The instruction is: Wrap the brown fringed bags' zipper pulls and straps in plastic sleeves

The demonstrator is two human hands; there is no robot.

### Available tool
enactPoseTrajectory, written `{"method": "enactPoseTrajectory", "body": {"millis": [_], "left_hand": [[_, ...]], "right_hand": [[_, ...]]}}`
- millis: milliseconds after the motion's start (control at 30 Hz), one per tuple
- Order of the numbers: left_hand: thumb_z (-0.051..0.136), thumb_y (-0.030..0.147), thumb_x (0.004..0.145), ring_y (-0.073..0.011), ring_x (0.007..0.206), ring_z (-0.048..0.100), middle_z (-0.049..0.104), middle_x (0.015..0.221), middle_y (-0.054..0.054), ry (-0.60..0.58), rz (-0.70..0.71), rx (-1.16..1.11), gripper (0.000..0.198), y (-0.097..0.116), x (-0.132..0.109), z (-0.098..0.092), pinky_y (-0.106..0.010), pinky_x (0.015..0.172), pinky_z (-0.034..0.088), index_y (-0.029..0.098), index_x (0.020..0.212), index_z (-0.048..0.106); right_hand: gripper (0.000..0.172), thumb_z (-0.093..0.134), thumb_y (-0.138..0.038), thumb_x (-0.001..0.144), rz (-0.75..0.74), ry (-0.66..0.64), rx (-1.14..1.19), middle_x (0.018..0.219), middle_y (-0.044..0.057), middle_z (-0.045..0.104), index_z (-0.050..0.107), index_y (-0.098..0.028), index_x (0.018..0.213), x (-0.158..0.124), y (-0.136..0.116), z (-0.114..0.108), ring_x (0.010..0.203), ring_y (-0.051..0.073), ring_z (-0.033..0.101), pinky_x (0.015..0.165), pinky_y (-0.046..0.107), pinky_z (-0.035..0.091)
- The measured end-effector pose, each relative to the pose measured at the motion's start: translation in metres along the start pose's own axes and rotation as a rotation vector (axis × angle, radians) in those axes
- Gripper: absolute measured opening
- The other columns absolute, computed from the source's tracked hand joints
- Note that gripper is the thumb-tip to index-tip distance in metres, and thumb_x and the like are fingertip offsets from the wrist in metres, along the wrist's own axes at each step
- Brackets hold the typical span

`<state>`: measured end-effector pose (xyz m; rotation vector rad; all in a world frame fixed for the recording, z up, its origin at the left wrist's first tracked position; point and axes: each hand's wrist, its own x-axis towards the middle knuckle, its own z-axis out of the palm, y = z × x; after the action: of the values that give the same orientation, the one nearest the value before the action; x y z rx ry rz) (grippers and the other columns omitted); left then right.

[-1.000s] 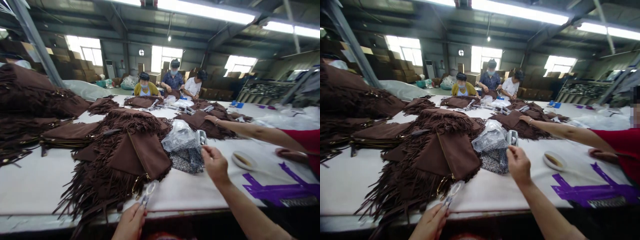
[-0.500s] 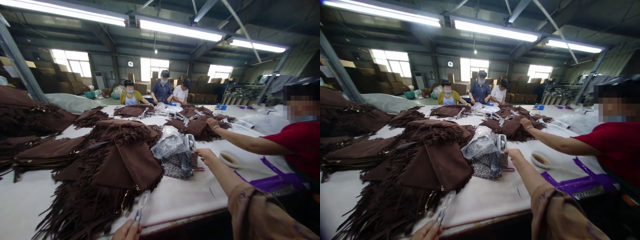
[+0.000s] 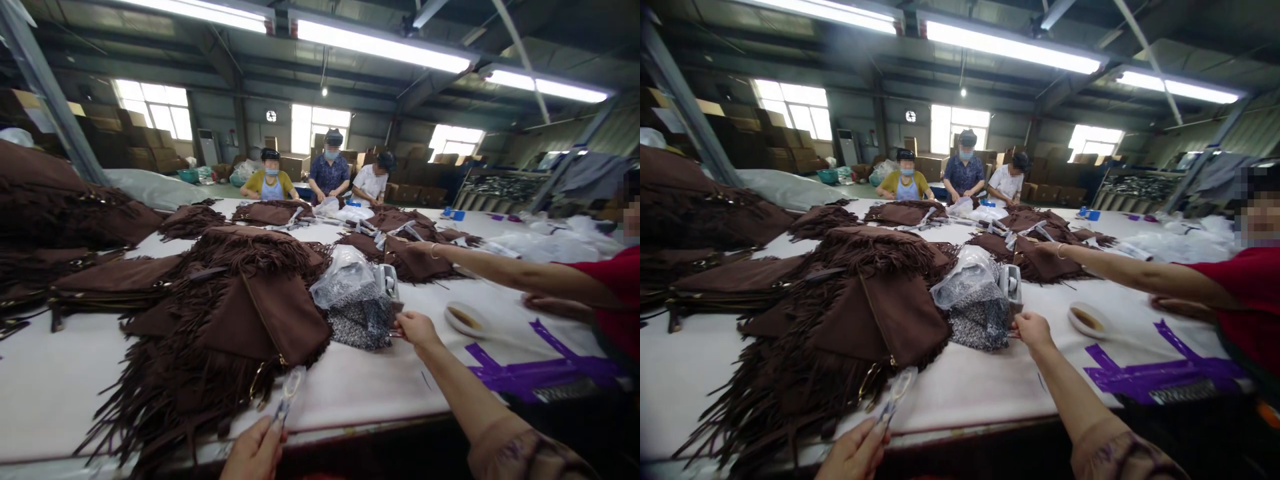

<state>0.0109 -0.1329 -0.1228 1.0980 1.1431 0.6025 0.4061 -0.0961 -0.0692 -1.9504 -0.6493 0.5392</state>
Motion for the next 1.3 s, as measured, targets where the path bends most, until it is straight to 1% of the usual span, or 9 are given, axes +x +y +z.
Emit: {"method": "enactPoseTrajectory", "body": {"millis": [133, 267, 333, 467, 567, 767, 1067, 1167, 1300], "left_hand": [[0.046, 0.064, 0.079, -0.0094, 0.043, 0.027, 0.032, 0.048, 0.008, 0.06, 0.075, 0.174, 0.045, 0.015, -0.016, -0.001, -0.023, 0.043, 0.017, 0.02, 0.07, 0.051], [0.041, 0.038, 0.088, -0.0133, 0.056, 0.043, 0.048, 0.057, 0.002, 0.149, 0.257, 0.451, 0.033, 0.035, -0.029, -0.002, -0.025, 0.053, 0.029, 0.019, 0.063, 0.049], [0.038, 0.032, 0.09, -0.014, 0.06, 0.047, 0.052, 0.06, 0.0, 0.176, 0.309, 0.573, 0.031, 0.041, -0.031, -0.002, -0.026, 0.056, 0.031, 0.019, 0.064, 0.049], [0.036, 0.028, 0.092, -0.0148, 0.059, 0.051, 0.058, 0.064, -0.003, 0.222, 0.385, 0.862, 0.028, 0.039, -0.033, 0.0, -0.028, 0.058, 0.032, 0.019, 0.071, 0.052], [0.035, 0.029, 0.093, -0.0164, 0.062, 0.055, 0.062, 0.069, -0.006, 0.245, 0.428, 1.04, 0.028, 0.034, -0.034, -0.001, -0.028, 0.057, 0.033, 0.019, 0.075, 0.055], [0.033, 0.026, 0.094, -0.0185, 0.063, 0.058, 0.065, 0.074, -0.009, 0.253, 0.479, 1.157, 0.028, 0.028, -0.039, -0.007, -0.027, 0.057, 0.037, 0.017, 0.083, 0.057], [0.04, 0.022, 0.09, -0.0193, 0.058, 0.053, 0.058, 0.069, -0.011, 0.292, 0.61, 0.915, 0.022, 0.012, -0.035, -0.011, -0.029, 0.059, 0.039, 0.017, 0.081, 0.06], [0.039, 0.022, 0.09, -0.0203, 0.06, 0.054, 0.06, 0.073, -0.012, 0.304, 0.588, 0.883, 0.026, 0.009, -0.035, -0.011, -0.03, 0.061, 0.04, 0.015, 0.101, 0.062], [0.034, 0.02, 0.092, -0.0217, 0.062, 0.057, 0.063, 0.076, -0.012, 0.273, 0.627, 0.943, 0.042, 0.011, -0.038, -0.014, -0.03, 0.059, 0.04, 0.017, 0.131, 0.048]], "right_hand": [[0.012, 0.059, -0.017, 0.058, -0.064, -0.019, -0.227, 0.04, 0.0, 0.052, 0.06, -0.018, 0.045, 0.0, 0.005, -0.018, 0.046, 0.012, 0.048, 0.046, 0.024, 0.031], [0.018, 0.061, -0.034, 0.068, -0.121, -0.067, -0.343, 0.054, 0.003, 0.063, 0.068, -0.018, 0.066, -0.033, 0.018, -0.016, 0.054, 0.017, 0.055, 0.053, 0.027, 0.038], [0.028, 0.059, -0.044, 0.072, -0.174, -0.233, -0.304, 0.061, 0.005, 0.065, 0.067, -0.017, 0.073, -0.07, 0.018, -0.003, 0.055, 0.018, 0.056, 0.055, 0.028, 0.042], [0.032, 0.054, -0.047, 0.082, -0.261, -0.809, -0.146, 0.062, 0.0, 0.06, 0.062, -0.018, 0.073, -0.167, -0.008, 0.039, 0.055, 0.013, 0.052, 0.055, 0.024, 0.041], [0.029, 0.053, -0.043, 0.083, -0.261, -0.958, -0.071, 0.06, -0.002, 0.057, 0.06, -0.017, 0.072, -0.214, -0.033, 0.074, 0.053, 0.011, 0.048, 0.054, 0.023, 0.039], [0.031, 0.058, -0.044, 0.077, -0.254, -0.882, -0.11, 0.054, -0.003, 0.052, 0.057, -0.017, 0.061, -0.228, -0.041, 0.118, 0.054, 0.012, 0.046, 0.053, 0.023, 0.036], [0.034, 0.064, -0.047, 0.07, -0.23, -0.716, -0.172, 0.049, -0.003, 0.048, 0.055, -0.019, 0.052, -0.228, -0.032, 0.129, 0.052, 0.013, 0.043, 0.052, 0.025, 0.033], [0.033, 0.063, -0.046, 0.07, -0.232, -0.698, -0.183, 0.048, -0.004, 0.047, 0.056, -0.019, 0.052, -0.23, -0.033, 0.131, 0.051, 0.013, 0.042, 0.051, 0.024, 0.032], [0.033, 0.061, -0.044, 0.072, -0.235, -0.712, -0.188, 0.047, -0.004, 0.046, 0.053, -0.019, 0.051, -0.229, -0.03, 0.134, 0.049, 0.011, 0.04, 0.048, 0.024, 0.03]]}}
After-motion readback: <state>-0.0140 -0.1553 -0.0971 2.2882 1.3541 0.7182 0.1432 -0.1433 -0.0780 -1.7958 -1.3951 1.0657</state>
